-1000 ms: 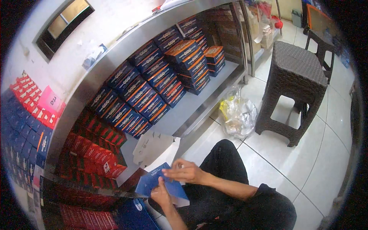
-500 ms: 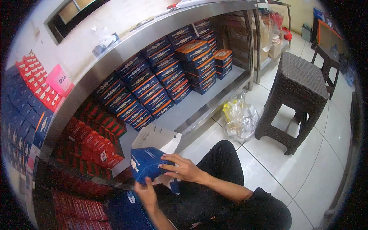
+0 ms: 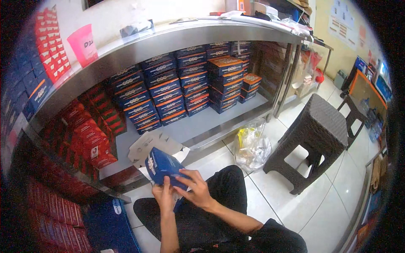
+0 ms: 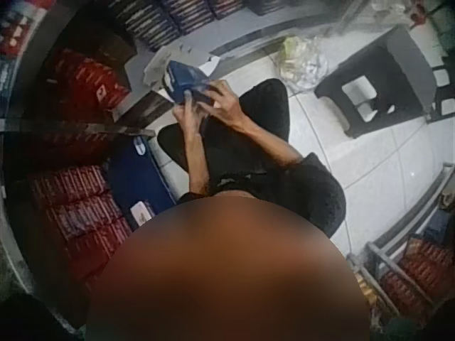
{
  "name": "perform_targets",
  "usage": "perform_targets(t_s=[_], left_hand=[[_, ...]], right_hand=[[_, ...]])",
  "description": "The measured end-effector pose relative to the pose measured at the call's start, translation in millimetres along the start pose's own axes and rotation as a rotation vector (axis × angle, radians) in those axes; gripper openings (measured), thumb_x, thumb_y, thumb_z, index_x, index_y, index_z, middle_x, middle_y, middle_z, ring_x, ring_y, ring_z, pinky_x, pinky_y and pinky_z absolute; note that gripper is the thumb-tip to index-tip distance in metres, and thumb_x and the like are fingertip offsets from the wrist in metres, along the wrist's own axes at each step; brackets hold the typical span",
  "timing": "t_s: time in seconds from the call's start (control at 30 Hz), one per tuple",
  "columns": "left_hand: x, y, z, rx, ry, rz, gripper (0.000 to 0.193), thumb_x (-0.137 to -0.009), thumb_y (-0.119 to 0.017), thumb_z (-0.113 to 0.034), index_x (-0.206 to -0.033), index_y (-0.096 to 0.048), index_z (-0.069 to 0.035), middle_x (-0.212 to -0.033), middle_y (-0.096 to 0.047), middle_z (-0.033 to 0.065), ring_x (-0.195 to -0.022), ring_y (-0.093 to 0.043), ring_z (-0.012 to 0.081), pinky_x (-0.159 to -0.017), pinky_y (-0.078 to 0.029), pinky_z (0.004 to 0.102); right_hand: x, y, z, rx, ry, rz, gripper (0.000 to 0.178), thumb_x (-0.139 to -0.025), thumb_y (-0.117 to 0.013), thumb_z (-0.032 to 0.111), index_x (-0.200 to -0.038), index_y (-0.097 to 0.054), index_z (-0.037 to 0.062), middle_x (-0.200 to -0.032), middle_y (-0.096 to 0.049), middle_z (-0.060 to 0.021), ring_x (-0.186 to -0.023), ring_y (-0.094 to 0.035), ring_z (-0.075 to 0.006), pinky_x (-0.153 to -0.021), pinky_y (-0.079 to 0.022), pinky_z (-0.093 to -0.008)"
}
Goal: The person assembles cardboard food boxes by folding and tucking the flaps, then places the completed boxes on a metal shelf before picking up a plastic cup and walking across the kitchen.
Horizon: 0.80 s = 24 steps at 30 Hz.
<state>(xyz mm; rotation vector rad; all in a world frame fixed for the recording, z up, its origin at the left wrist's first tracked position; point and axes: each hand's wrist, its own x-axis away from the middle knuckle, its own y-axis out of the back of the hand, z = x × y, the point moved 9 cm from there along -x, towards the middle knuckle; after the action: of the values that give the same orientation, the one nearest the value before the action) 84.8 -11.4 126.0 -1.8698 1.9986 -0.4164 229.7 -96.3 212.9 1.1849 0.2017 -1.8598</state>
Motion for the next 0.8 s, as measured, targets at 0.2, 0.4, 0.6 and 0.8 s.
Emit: perform_targets(t_s=[0.2, 0.4, 0.6, 0.8], left_hand=[[5.8, 35.7, -74.4, -0.286, -0.402, -0.171, 0.058, -0.088, -0.07, -0.017, -0.139, -0.045, -0.003, -0.141, -0.047, 0.0166, -0.13, -0.045, 0.0275, -0.107, -0.038, 0.0411], [8.9, 48.1, 20.4, 0.634, 0.056, 0.183, 0.068, -0.089, -0.068, -0.032, -0.146, -0.034, -0.018, -0.147, -0.039, 0.0046, -0.136, -0.036, 0.0242, -0.113, -0.03, 0.0459], [13.3, 72.2, -18.1, 0.128, -0.297, -0.064, 0.064, -0.079, -0.076, -0.007, -0.135, -0.046, -0.007, -0.131, -0.052, 0.0056, -0.12, -0.052, 0.0217, -0.105, -0.041, 0.0413], [27.4, 67.7, -2.0, -0.061, -0.286, -0.087, 0.077, -0.076, -0.079, -0.012, -0.141, -0.038, -0.008, -0.137, -0.047, 0.006, -0.126, -0.046, 0.0248, -0.107, -0.04, 0.042]], right_hand=[[7.6, 55.4, -70.3, -0.393, -0.562, -0.583, 0.069, -0.073, -0.081, 0.003, -0.13, -0.041, 0.0043, -0.12, -0.053, -0.0118, -0.107, -0.058, -0.0239, -0.079, -0.06, -0.0327], [33.8, -38.0, -67.2, -0.92, -0.529, -0.036, 0.055, -0.076, -0.073, -0.003, -0.126, -0.05, -0.0011, -0.115, -0.06, -0.0093, -0.106, -0.059, -0.0195, -0.092, -0.046, -0.0335], [61.8, -52.1, -82.9, -1.063, -0.831, 0.009, 0.055, -0.092, -0.062, 0.006, -0.139, -0.034, 0.0011, -0.126, -0.054, -0.013, -0.121, -0.05, -0.0203, -0.101, -0.042, -0.0343], [45.4, -54.3, -38.7, -0.824, -0.601, 0.08, 0.067, -0.085, -0.065, -0.005, -0.139, -0.025, 0.001, -0.144, -0.037, -0.021, -0.133, -0.04, -0.0251, -0.11, -0.033, -0.0379]])
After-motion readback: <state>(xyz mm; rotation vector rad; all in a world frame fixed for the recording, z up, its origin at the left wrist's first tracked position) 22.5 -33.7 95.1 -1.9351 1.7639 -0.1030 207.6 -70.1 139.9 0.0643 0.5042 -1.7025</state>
